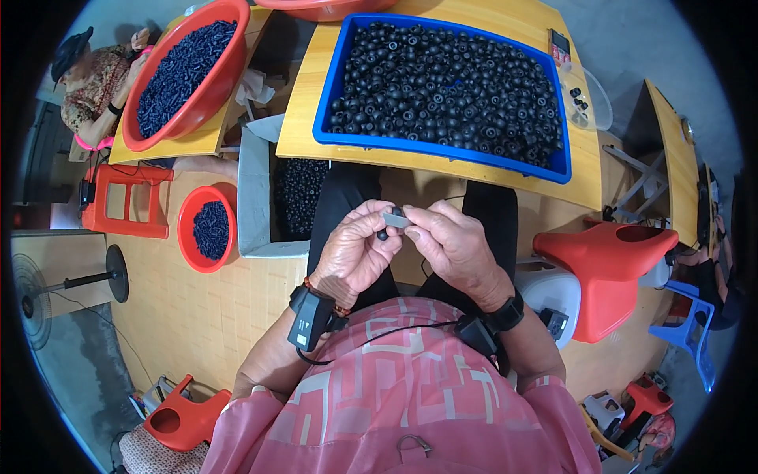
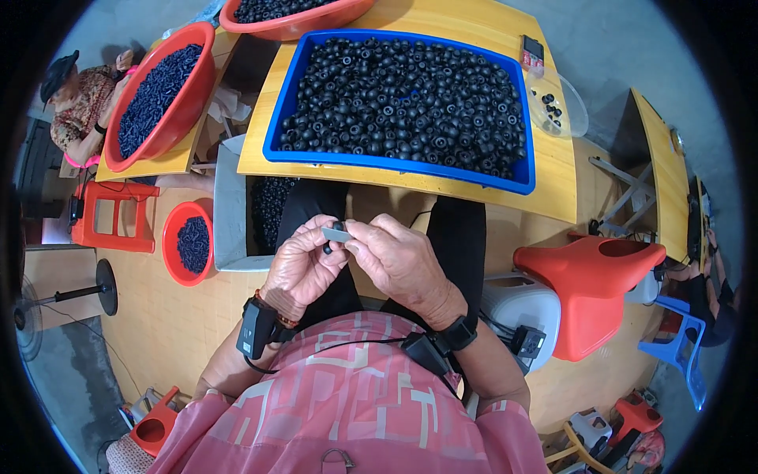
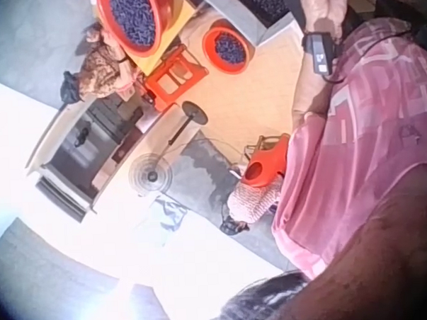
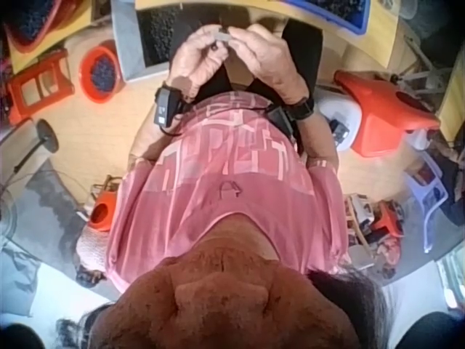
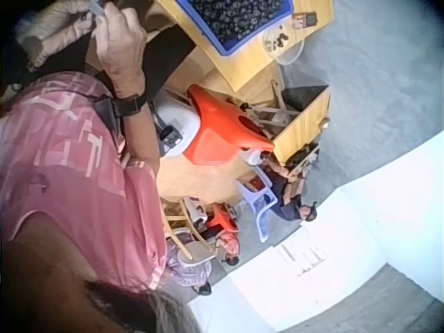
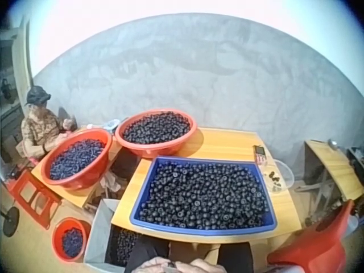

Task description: Inspecting and cleaning small black rubber components with a manual tool.

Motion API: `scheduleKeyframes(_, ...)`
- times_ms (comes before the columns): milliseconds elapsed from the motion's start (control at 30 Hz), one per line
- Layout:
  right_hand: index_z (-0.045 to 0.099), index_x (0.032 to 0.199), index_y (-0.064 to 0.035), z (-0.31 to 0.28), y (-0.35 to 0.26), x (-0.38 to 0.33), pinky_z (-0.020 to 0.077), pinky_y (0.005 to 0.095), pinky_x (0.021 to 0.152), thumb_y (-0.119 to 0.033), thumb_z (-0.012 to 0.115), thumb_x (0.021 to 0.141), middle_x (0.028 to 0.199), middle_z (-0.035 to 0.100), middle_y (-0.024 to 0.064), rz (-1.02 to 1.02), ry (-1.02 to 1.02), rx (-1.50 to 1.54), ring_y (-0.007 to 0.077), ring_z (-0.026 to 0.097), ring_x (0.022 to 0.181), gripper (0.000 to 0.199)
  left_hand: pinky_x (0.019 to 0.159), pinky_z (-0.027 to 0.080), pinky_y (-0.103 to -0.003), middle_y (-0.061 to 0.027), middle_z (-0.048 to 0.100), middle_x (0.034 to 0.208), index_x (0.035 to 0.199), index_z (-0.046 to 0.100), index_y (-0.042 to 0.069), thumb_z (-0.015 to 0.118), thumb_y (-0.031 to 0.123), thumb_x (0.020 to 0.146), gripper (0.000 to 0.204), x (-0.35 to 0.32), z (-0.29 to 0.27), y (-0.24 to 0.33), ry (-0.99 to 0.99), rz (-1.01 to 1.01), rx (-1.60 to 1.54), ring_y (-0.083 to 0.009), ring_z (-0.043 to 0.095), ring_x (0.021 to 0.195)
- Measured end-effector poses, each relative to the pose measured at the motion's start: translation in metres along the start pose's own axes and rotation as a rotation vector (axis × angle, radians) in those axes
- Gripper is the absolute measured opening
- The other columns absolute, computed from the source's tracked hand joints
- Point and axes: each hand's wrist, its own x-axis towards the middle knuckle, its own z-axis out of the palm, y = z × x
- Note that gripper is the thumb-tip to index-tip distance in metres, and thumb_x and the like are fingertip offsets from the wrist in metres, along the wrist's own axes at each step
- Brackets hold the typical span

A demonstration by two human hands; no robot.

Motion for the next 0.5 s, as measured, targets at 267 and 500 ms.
scheduleKeyframes(267,0.065,0.113,-0.0012,-0.0005,-0.004,0.0015,0.0506,0.0355,0.061,-0.007,0.065,0.087,0.081,0.057,0.0114,0.013,0.014,0.031,0.0273,0.061,0.068,0.026,0.068,0.054,-0.027,-0.0163,0.065,0.097,0.104,0.06,-0.003,0.058,-0.001,0.093,0.012,-0.0003,-0.0014,0.0004,-0.023,-0.008,-0.058,-0.0206,0.065,0.083)
scheduleKeyframes(500,0.065,0.114,-0.0004,0.0001,-0.0034,0.0014,0.051,0.0354,0.061,-0.008,0.065,0.088,0.083,0.059,0.0121,0.01,-0.001,0.006,0.0277,0.061,0.068,0.027,0.066,0.05,-0.027,-0.014,0.066,0.095,0.104,0.062,-0.002,0.058,0.001,0.093,0.012,-0.0014,0.0001,0.0015,-0.02,-0.01,-0.019,-0.0181,0.063,0.077)
